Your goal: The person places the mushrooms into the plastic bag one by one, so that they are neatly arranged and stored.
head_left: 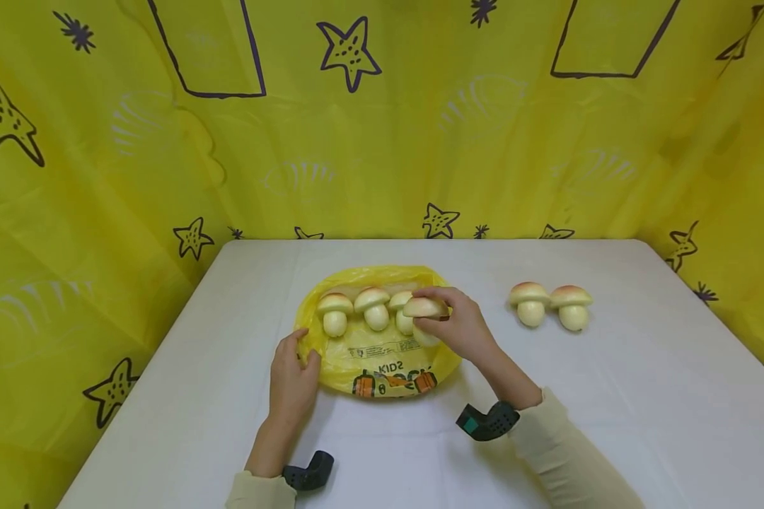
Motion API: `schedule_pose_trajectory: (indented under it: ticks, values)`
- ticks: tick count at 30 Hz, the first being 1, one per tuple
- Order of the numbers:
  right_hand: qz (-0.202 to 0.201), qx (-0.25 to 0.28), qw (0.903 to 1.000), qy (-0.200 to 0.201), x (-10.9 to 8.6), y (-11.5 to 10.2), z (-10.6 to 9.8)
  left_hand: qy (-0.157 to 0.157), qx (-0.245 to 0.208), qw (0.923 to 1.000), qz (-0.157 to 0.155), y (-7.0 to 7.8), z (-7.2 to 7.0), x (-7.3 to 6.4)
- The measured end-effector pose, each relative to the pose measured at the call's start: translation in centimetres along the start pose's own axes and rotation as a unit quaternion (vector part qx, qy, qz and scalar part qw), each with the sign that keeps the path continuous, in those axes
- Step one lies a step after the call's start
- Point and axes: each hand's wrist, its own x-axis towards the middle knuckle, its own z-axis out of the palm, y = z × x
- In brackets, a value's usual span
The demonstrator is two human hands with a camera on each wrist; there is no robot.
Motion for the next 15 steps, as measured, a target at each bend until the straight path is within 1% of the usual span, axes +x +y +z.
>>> schedule_pose_trajectory:
  ticks: [5,10,15]
  values:
    - [0.008,0.019,0.9998,-0.007,0.3,-0.1,1.6,0.003,0.000,1.0000,-0.002,0.0,0.1,0.0]
    - [0.015,0.023,0.9996,0.001,0.6,0.1,3.0,0.006,0.003,1.0000,0.002,0.1,0.0,0.1]
    - [0.019,0.021,0.9996,0.001,0.6,-0.3,3.8,0.011,0.003,0.9999,0.008,0.1,0.0,0.1]
